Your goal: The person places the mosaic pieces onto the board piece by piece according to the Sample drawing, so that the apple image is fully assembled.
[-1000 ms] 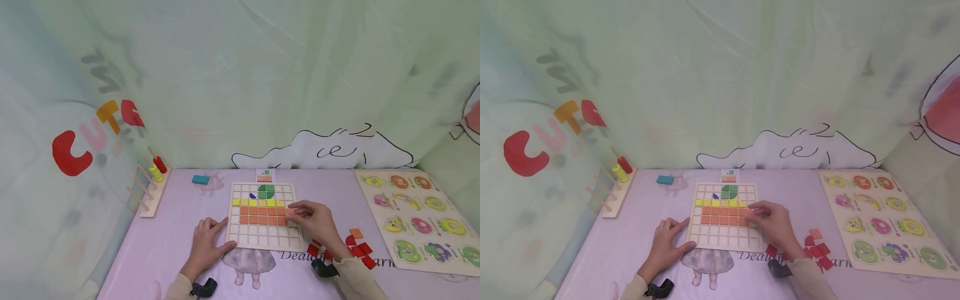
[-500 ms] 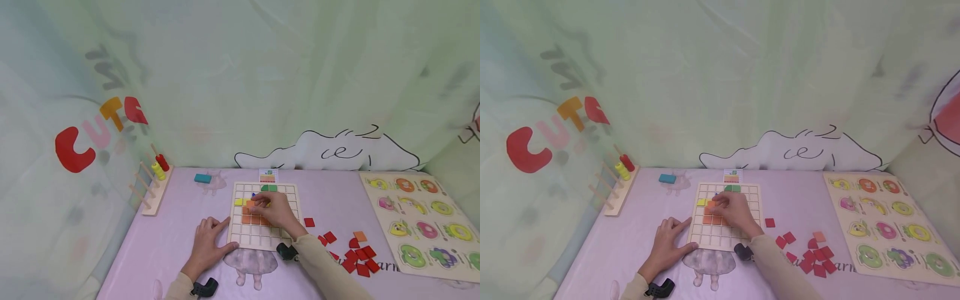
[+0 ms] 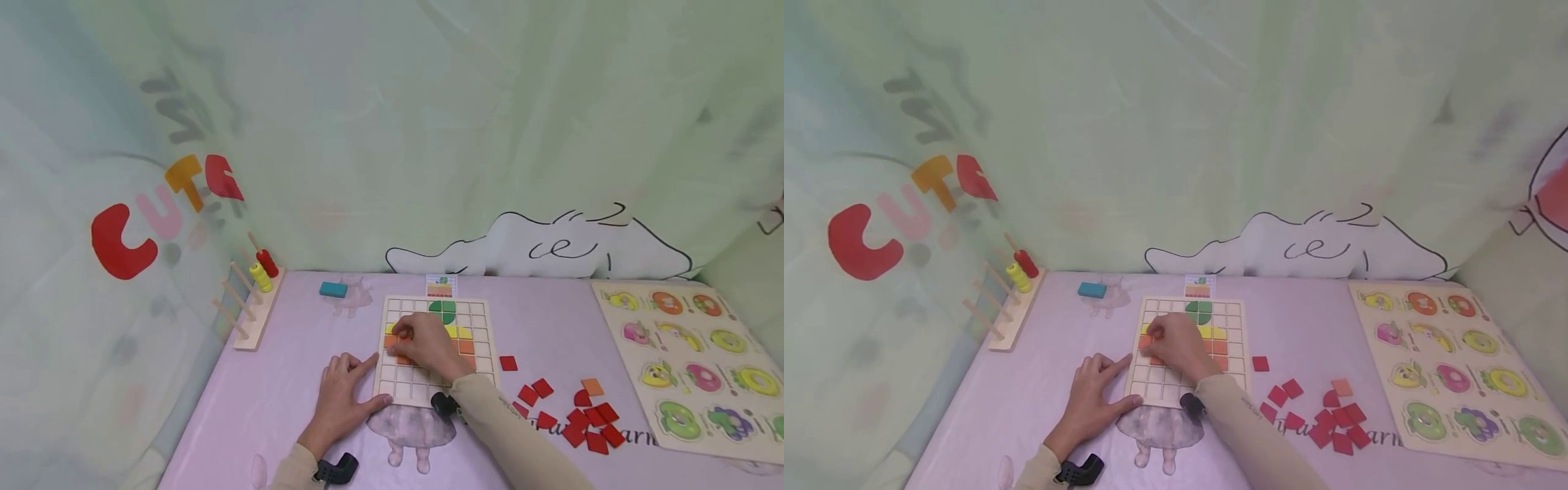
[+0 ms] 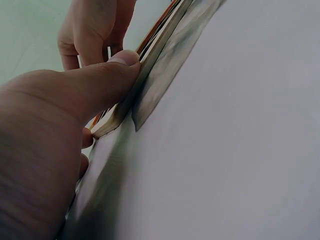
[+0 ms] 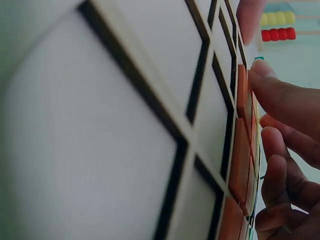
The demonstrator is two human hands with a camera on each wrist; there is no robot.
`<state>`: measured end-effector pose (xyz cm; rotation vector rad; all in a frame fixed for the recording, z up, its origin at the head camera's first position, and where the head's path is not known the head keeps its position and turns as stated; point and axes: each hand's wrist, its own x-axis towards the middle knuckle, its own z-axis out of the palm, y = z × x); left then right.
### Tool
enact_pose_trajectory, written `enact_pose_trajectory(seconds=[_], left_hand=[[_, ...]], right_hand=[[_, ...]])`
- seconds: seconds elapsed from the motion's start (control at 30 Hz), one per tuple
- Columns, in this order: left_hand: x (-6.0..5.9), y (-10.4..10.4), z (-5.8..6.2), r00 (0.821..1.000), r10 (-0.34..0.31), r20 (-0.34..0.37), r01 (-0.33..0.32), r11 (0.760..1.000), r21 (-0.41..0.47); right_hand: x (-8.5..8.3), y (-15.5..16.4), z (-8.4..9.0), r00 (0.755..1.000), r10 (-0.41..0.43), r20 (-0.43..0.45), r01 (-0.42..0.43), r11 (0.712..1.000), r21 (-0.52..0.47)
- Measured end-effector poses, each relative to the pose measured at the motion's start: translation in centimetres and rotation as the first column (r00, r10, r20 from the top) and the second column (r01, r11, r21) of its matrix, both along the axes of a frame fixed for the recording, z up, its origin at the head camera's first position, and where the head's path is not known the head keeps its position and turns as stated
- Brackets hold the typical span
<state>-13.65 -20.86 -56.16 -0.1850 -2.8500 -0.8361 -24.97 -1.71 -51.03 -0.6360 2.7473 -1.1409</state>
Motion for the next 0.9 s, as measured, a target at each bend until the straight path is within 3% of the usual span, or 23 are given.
enact_pose_trajectory(seconds=[0.4, 0.6, 0.77, 0.9], left_hand=[[-0.2, 0.0, 0.2, 1.000, -0.009, -0.015, 0.009, 1.000, -0.012], [-0.3, 0.0, 0.1, 1.000, -0.008, -0.022, 0.007, 1.000, -0.010], [-0.2, 0.1, 0.0, 1.000, 0.005, -0.009, -0.005, 1.000, -0.009], [0.0, 0.2, 0.0, 1.000, 0.021, 0.019, -0.021, 1.000, -0.009]], right_hand=[[-0.1, -0.3, 0.4, 1.000, -0.007, -0.026, 0.009, 0.998, 0.063], [0.1, 0.5, 0.7, 1.000, -0.015, -0.002, 0.015, 1.000, 0.024], [0.7, 4.0, 1.6, 0.998, -0.062, -0.017, 0.063, 0.998, 0.026], [1.5, 9.2, 2.4, 0.990, -0.138, -0.008, 0.138, 0.989, 0.059]])
